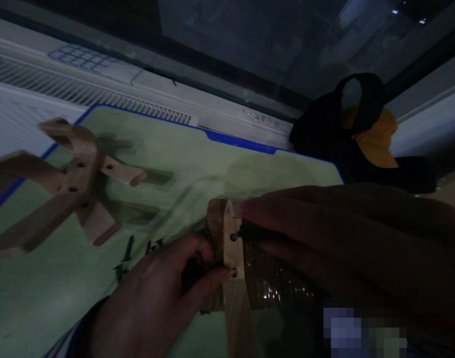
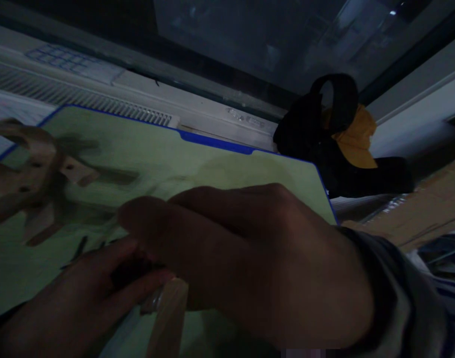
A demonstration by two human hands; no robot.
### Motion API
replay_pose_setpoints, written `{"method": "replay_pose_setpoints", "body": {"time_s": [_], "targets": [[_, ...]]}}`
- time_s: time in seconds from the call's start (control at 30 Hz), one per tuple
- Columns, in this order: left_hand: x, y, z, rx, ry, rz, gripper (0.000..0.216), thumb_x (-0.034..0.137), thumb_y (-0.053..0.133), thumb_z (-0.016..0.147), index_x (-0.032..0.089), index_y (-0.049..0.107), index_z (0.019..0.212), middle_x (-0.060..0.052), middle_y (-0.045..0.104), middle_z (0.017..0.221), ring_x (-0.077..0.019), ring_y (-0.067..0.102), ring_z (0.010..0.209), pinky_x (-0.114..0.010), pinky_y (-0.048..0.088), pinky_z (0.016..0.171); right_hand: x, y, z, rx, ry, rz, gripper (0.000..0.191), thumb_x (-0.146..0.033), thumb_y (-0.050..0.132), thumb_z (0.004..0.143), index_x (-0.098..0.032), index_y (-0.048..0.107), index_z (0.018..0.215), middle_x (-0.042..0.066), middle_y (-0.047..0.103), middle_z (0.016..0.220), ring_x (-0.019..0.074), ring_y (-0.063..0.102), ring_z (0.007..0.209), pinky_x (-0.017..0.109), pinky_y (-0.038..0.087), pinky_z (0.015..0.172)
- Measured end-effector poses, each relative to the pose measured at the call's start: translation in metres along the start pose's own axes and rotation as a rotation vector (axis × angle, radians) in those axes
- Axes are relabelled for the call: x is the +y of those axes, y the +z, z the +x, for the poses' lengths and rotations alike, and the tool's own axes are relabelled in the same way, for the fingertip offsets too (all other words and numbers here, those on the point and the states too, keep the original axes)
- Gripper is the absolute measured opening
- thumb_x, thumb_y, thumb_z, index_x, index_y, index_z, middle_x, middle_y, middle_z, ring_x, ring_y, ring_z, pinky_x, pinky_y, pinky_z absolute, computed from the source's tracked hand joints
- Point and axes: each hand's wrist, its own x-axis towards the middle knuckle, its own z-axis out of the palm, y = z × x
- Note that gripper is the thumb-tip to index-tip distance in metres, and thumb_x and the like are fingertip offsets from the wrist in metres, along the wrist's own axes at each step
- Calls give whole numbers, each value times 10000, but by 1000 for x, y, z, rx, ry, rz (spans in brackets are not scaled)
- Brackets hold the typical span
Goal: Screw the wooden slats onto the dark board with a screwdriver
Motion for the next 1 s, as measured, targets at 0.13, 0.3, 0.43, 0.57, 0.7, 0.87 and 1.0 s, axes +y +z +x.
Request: {"method": "replay_pose_setpoints", "body": {"time_s": [0.13, 0.3, 0.43, 0.57, 0.7, 0.87, 1.0], "targets": [[1, -1, 1, 7, 31, 7, 220, 461, 538, 816, 244, 551, 848, 20, 649, 776, -163, 611, 679, -292, 459, 599, -1, -1, -9, 40, -3, -100, 243, -189, 439, 914, -115, 552, 1116, -35, 674, 869, 55, 622, 789, 116, 530, 681], [5, -3, 3, -1, 57, 11, 190, 425, 540, 821, 239, 563, 852, 19, 654, 783, -164, 616, 694, -299, 455, 626, -2, 4, -18, 71, 16, -299, 361, -274, 509, 900, -218, 481, 1255, -65, 612, 1163, 65, 578, 1007, 137, 470, 895], [5, -4, 3, 9, 75, 20, 178, 415, 543, 818, 241, 568, 846, 25, 656, 769, -162, 617, 694, -294, 450, 631, 1, -5, -16, -59, 22, -190, 368, -280, 465, 916, -243, 455, 1282, -76, 576, 1227, 75, 558, 1081, 156, 466, 921], [4, -3, 2, 16, 85, 31, 187, 408, 529, 827, 228, 560, 793, 24, 641, 699, -151, 603, 619, -277, 432, 568, 3, -14, -14, -137, -11, -107, 437, -181, 454, 901, -212, 400, 1333, -81, 504, 1315, 53, 518, 1135, 102, 399, 972], [4, -3, 2, 12, 90, 15, 194, 409, 524, 829, 222, 575, 813, 11, 652, 711, -151, 604, 613, -262, 440, 555, 4, -12, -13, -58, -41, -156, 360, -241, 458, 916, -190, 456, 1272, -43, 608, 1165, 44, 585, 1006, 67, 466, 850], [3, -2, 2, -9, 92, 14, 227, 438, 520, 829, 223, 592, 846, 0, 669, 751, -158, 616, 640, -262, 464, 576, -1, 2, -20, 21, 81, -173, 290, -281, 448, 921, -235, 511, 1201, -49, 649, 1061, 57, 625, 904, 84, 521, 728], [4, -2, 3, 19, 97, 34, 225, 436, 535, 820, 229, 598, 882, -4, 677, 792, -174, 628, 680, -288, 475, 615, -3, 5, -26, 55, 91, -209, 364, -272, 493, 900, -285, 477, 1264, -70, 620, 1145, 65, 606, 986, 103, 508, 813]]}}
